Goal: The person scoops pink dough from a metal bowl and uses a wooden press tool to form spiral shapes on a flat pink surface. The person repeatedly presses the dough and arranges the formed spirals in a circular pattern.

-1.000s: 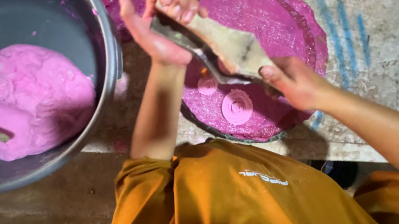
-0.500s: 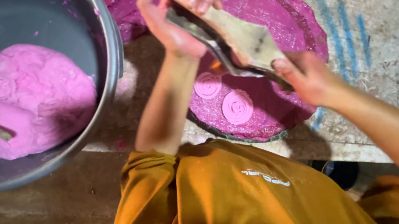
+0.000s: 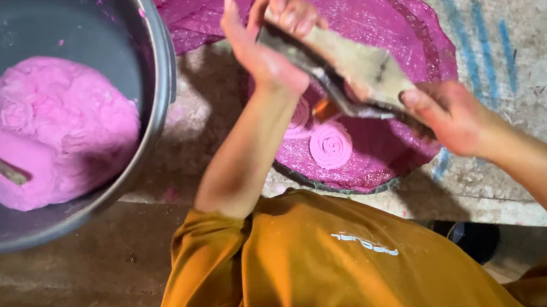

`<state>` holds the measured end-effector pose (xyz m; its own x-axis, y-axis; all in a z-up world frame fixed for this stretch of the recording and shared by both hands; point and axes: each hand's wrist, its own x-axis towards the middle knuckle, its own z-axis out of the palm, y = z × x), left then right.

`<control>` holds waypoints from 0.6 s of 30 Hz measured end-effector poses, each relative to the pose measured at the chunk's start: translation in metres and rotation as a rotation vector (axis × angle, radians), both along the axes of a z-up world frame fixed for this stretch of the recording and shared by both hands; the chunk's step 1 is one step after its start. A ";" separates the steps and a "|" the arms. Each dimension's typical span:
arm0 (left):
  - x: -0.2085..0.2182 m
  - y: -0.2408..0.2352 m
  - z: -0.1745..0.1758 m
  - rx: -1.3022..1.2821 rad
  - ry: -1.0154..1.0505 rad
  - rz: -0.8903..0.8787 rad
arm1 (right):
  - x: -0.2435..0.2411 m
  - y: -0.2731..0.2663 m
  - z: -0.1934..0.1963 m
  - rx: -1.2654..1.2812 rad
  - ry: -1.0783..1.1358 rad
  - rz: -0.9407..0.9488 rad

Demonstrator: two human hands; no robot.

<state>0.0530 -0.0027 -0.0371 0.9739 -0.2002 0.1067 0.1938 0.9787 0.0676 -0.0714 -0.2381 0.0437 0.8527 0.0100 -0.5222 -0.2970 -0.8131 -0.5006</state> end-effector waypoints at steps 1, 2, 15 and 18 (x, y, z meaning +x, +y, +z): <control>0.006 -0.005 0.003 -0.012 -0.013 -0.018 | 0.000 -0.005 -0.004 0.039 -0.058 -0.021; 0.010 -0.007 0.006 -0.010 -0.063 -0.028 | -0.002 -0.010 -0.007 0.078 -0.117 -0.041; -0.003 0.009 -0.075 1.140 -0.448 -0.457 | -0.011 -0.043 -0.027 0.420 -0.247 -0.130; -0.007 0.003 -0.103 1.200 -0.458 -0.444 | -0.006 -0.045 -0.035 0.385 -0.295 -0.160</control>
